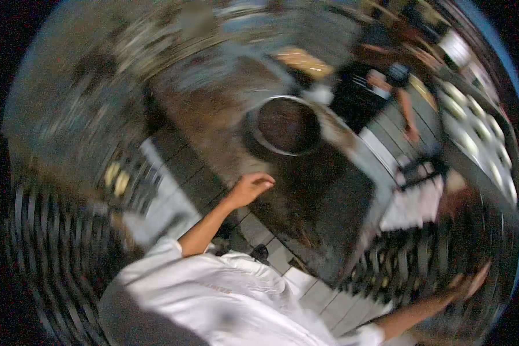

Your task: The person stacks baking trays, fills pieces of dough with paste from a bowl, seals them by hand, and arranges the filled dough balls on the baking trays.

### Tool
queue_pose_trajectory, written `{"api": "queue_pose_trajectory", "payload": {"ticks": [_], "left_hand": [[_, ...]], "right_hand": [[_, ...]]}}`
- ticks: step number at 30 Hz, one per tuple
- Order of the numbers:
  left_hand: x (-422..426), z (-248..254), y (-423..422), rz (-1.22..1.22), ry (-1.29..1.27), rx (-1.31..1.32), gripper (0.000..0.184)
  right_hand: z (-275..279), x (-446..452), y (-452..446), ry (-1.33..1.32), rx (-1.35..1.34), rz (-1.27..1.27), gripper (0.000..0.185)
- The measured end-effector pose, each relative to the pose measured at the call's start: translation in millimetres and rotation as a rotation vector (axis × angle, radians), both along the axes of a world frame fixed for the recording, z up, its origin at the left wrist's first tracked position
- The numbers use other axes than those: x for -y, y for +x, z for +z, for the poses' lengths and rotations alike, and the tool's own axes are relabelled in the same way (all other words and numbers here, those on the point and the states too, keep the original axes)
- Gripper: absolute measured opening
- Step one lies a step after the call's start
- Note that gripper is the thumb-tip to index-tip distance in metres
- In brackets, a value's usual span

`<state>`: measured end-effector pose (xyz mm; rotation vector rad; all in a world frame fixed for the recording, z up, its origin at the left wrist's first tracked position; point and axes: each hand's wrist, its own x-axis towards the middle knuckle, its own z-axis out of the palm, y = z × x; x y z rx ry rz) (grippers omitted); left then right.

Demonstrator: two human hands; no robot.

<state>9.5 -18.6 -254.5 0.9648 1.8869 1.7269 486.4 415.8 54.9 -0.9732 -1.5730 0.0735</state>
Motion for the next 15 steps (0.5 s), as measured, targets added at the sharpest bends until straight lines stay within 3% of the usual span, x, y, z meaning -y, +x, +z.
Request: {"api": "queue_pose_trajectory", "payload": {"ticks": [1,2,3,5,6,7,8,9,10,12,13,15], "left_hand": [[9,-31,10,0.079,-0.026,0.071,0.023],[16,-64,26,0.152,-0.046,0.148,0.023],[38,-90,39,0.235,-0.192,0.212,0.023],[100,-175,82,0.363,-0.377,0.165,0.019],[128,-170,118,0.582,-0.397,0.306,0.015],[167,-240,153,0.69,-0.511,0.195,0.017],[224,-340,202,0.686,-0.26,0.452,0.013],[244,-355,247,0.777,-0.318,0.563,0.014],[262,-354,291,0.879,-0.377,0.688,0.014],[284,-361,377,1.038,-0.339,0.935,0.017],[291,-371,415,1.083,-0.242,1.057,0.019],[299,-393,474,1.12,0.107,1.309,0.023]], "right_hand": [[-64,-56,54,0.546,0.679,-0.347,0.052],[-138,-68,39,0.493,0.661,-0.196,0.05],[-224,-57,-3,0.204,0.623,0.077,0.047],[-415,20,-81,-0.872,0.35,0.657,0.043],[-475,75,-115,-1.334,0.263,0.845,0.041],[-506,130,-146,-1.609,0.279,1.024,0.038],[-513,180,-179,-1.733,0.422,1.209,0.036],[-510,205,-204,-1.75,0.612,1.38,0.034],[-480,246,-244,-1.296,1.039,1.714,0.035],[-486,277,-286,-1.023,1.418,1.919,0.034],[-498,279,-305,-0.995,1.439,1.931,0.034],[-535,274,-348,-0.32,1.523,2.064,0.037]]}}
